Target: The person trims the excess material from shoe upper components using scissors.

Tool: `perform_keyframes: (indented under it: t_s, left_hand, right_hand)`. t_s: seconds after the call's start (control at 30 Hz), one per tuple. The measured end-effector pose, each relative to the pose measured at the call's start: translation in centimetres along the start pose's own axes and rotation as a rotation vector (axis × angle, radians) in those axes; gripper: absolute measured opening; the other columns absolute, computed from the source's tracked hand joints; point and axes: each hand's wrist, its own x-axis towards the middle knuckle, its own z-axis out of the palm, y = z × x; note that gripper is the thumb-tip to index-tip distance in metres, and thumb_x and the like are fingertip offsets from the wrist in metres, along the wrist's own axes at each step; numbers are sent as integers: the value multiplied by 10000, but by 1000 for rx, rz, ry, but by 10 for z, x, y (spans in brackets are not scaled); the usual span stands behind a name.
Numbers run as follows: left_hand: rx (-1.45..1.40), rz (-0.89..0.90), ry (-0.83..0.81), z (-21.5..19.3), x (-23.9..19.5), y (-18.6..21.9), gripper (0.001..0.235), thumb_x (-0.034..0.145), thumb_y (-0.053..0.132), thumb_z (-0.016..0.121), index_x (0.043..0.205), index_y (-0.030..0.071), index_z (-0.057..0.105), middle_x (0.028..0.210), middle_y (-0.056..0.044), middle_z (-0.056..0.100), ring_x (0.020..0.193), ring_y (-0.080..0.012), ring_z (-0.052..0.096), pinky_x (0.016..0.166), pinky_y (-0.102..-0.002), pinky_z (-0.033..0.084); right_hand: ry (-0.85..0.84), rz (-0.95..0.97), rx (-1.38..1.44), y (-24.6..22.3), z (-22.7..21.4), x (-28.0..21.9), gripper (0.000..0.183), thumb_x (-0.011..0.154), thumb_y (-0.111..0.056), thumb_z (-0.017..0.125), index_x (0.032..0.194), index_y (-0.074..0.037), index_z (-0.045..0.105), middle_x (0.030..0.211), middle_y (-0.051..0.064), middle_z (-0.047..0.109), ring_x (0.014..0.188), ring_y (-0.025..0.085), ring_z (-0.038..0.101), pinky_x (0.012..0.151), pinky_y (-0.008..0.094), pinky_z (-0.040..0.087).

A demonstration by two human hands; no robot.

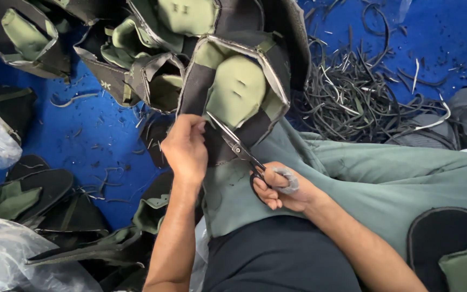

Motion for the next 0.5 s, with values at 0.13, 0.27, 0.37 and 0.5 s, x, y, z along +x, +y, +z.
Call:
perform_keyframes:
  t_s: [0.13, 0.27, 0.37, 0.5]
  left_hand:
    - [-291, -304, 243, -20, 9, -12, 59, 1039, -28, 609, 1029, 30, 605, 819, -94, 650, 676, -220, 635, 600, -314, 505]
    - [124, 28, 277, -43, 29, 6, 241, 1065, 0, 651, 1274, 23, 533, 1044, -164, 657, 924, -256, 634, 798, -338, 517]
    - [115, -57, 84, -40, 22, 9, 336, 1004, 39, 699, 1318, 16, 583, 1039, -132, 696, 914, -242, 658, 816, -333, 533]
    - [-61, 21, 28, -60, 15, 37, 256, 993, 45, 722, 1246, 68, 693, 1057, -77, 740, 921, -227, 710, 839, -311, 559]
  right_hand:
    - [24, 19, -36, 0, 2, -1, 557, 918, -547, 771, 858, -39, 549, 684, 9, 523, 589, 104, 582, 496, 218, 461]
    - [59, 53, -98, -2, 3, 0, 541, 873, -530, 800, 832, -51, 550, 669, 8, 530, 570, 111, 590, 472, 223, 460]
    - [0, 34, -81, 3, 8, -7, 559, 833, -563, 805, 843, -61, 559, 683, 19, 562, 587, 127, 617, 485, 236, 476]
    - [-194, -35, -142, -3, -5, -29, 584, 804, -549, 875, 864, -54, 571, 707, 54, 601, 647, 168, 646, 553, 275, 507]
